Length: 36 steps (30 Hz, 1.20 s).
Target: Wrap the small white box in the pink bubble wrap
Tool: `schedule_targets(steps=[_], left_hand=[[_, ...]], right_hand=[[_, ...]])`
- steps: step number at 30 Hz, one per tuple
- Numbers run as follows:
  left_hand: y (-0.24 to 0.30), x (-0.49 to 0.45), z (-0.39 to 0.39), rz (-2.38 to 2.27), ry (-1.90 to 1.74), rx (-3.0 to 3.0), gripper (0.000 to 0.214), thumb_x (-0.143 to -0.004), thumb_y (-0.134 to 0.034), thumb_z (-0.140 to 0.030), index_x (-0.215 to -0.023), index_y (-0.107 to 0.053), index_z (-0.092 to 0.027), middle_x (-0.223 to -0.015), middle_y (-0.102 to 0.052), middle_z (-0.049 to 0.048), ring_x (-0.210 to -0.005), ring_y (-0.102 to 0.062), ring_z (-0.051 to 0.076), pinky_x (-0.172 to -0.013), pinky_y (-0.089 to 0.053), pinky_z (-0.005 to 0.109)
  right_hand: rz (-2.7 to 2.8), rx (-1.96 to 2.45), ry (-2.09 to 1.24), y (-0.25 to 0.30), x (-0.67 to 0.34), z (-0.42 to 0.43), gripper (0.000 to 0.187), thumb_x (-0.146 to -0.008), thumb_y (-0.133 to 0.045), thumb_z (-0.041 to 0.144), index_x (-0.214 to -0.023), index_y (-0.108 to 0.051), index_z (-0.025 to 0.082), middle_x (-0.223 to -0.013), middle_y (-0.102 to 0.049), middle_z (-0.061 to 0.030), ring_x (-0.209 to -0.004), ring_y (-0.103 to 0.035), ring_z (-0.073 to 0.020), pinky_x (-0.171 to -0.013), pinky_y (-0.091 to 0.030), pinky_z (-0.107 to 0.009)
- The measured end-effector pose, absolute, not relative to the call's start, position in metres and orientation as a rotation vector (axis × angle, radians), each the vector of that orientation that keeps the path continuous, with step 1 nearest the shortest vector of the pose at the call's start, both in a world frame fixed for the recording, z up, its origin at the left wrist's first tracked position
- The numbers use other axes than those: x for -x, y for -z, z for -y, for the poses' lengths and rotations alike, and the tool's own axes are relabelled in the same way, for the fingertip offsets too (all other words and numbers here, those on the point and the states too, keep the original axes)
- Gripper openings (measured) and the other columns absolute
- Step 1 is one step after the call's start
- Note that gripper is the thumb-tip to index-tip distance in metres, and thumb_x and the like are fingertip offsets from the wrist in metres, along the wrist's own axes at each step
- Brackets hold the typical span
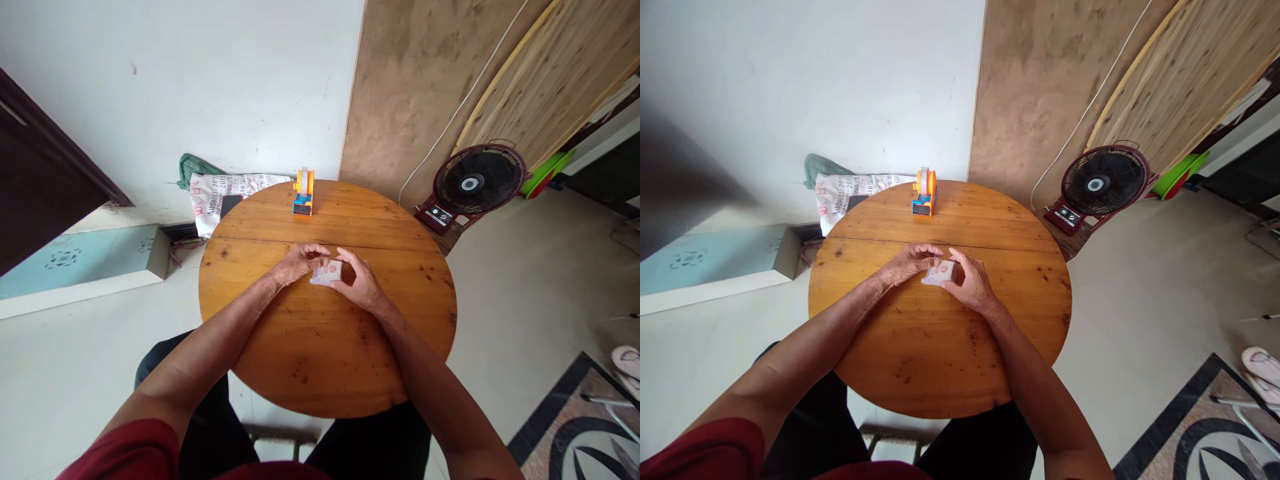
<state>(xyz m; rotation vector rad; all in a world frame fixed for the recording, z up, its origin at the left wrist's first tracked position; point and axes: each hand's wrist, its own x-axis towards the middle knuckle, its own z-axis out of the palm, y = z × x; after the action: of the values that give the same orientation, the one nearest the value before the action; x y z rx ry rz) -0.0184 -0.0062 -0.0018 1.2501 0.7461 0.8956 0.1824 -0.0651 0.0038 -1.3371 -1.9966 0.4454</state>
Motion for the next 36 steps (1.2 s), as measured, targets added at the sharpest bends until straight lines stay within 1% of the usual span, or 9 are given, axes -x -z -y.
schedule_targets(steps=[4, 9, 13, 18, 24, 27, 31, 33, 36], left_hand=[[0.0025, 0.0190, 0.0048, -0.731, -0.840, -1.302, 0.046, -0.062, -0.085, -0.049, -0.087, -0.068, -0.014, -0.075, -0.068, 0.0009, -0.065, -0.058, 0.011, -0.061, -0.044, 0.024], [0.0017, 0.0183, 0.0039, -0.750, -0.834, -1.338, 0.046, -0.061, -0.085, -0.050, -0.086, -0.067, -0.015, -0.075, -0.066, -0.0005, -0.066, -0.057, 0.011, -0.063, -0.043, 0.023], [0.0024, 0.0191, 0.0041, -0.736, -0.850, -1.307, 0.046, -0.062, -0.085, -0.049, -0.089, -0.068, -0.015, -0.080, -0.067, 0.0000, -0.070, -0.058, 0.011, -0.068, -0.045, 0.025], [0.0060, 0.0229, 0.0009, -0.782, -0.935, -1.249, 0.044, -0.067, -0.082, -0.049, -0.095, -0.070, -0.017, -0.084, -0.069, 0.0009, -0.075, -0.059, 0.013, -0.073, -0.045, 0.026], [0.0059, 0.0244, 0.0005, -0.771, -0.939, -1.251, 0.038, -0.067, -0.083, -0.044, -0.091, -0.072, -0.018, -0.084, -0.070, 0.0007, -0.075, -0.059, 0.013, -0.076, -0.045, 0.027], [0.0034, 0.0241, 0.0025, -0.751, -0.940, -1.244, 0.036, -0.067, -0.083, -0.043, -0.090, -0.073, -0.017, -0.086, -0.070, 0.0011, -0.076, -0.060, 0.013, -0.077, -0.045, 0.026], [0.0017, 0.0232, 0.0032, -0.705, -0.984, -1.215, 0.038, -0.068, -0.083, -0.044, -0.093, -0.074, -0.017, -0.085, -0.070, 0.0015, -0.073, -0.059, 0.012, -0.075, -0.044, 0.026], [0.0018, 0.0224, 0.0030, -0.693, -1.022, -1.192, 0.039, -0.066, -0.084, -0.044, -0.093, -0.074, -0.016, -0.087, -0.070, 0.0023, -0.076, -0.060, 0.013, -0.079, -0.045, 0.027], [0.0022, 0.0215, 0.0034, -0.716, -1.045, -1.176, 0.041, -0.064, -0.086, -0.044, -0.092, -0.074, -0.016, -0.088, -0.071, 0.0030, -0.080, -0.062, 0.015, -0.082, -0.045, 0.028]], right_hand=[[1.984, 1.344, -0.442, -0.0006, -0.1819, 0.0633, 0.069, -0.072, -0.075, 0.030, -0.136, -0.052, 0.027, -0.122, -0.068, -0.0079, -0.115, -0.062, -0.0268, -0.103, -0.044, -0.045], [1.964, 1.363, -0.473, 0.0013, -0.1804, 0.0622, 0.066, -0.072, -0.073, 0.029, -0.134, -0.053, 0.027, -0.122, -0.069, -0.0084, -0.114, -0.063, -0.0270, -0.103, -0.044, -0.047], [1.954, 1.367, -0.516, -0.0005, -0.1805, 0.0637, 0.071, -0.071, -0.073, 0.029, -0.137, -0.049, 0.026, -0.127, -0.066, -0.0093, -0.117, -0.061, -0.0286, -0.103, -0.043, -0.049], [1.992, 1.328, -0.567, -0.0050, -0.1819, 0.0663, 0.077, -0.069, -0.075, 0.028, -0.140, -0.046, 0.027, -0.135, -0.061, -0.0105, -0.123, -0.058, -0.0290, -0.106, -0.041, -0.050], [1.982, 1.328, -0.520, -0.0015, -0.1810, 0.0641, 0.076, -0.069, -0.075, 0.026, -0.139, -0.047, 0.025, -0.130, -0.064, -0.0108, -0.119, -0.060, -0.0289, -0.104, -0.042, -0.049], [1.966, 1.331, -0.479, 0.0006, -0.1808, 0.0637, 0.070, -0.070, -0.075, 0.027, -0.136, -0.051, 0.024, -0.125, -0.067, -0.0105, -0.115, -0.062, -0.0285, -0.102, -0.044, -0.048], [1.889, 1.318, -0.429, -0.0023, -0.1825, 0.0652, 0.061, -0.074, -0.072, 0.028, -0.132, -0.054, 0.024, -0.124, -0.068, -0.0093, -0.115, -0.061, -0.0272, -0.103, -0.044, -0.046], [1.868, 1.325, -0.441, -0.0040, -0.1835, 0.0650, 0.061, -0.075, -0.072, 0.028, -0.133, -0.054, 0.025, -0.124, -0.068, -0.0084, -0.116, -0.061, -0.0268, -0.104, -0.044, -0.046], [1.922, 1.366, -0.501, -0.0037, -0.1837, 0.0628, 0.066, -0.072, -0.073, 0.025, -0.134, -0.053, 0.026, -0.126, -0.067, -0.0080, -0.117, -0.061, -0.0280, -0.105, -0.043, -0.047]])
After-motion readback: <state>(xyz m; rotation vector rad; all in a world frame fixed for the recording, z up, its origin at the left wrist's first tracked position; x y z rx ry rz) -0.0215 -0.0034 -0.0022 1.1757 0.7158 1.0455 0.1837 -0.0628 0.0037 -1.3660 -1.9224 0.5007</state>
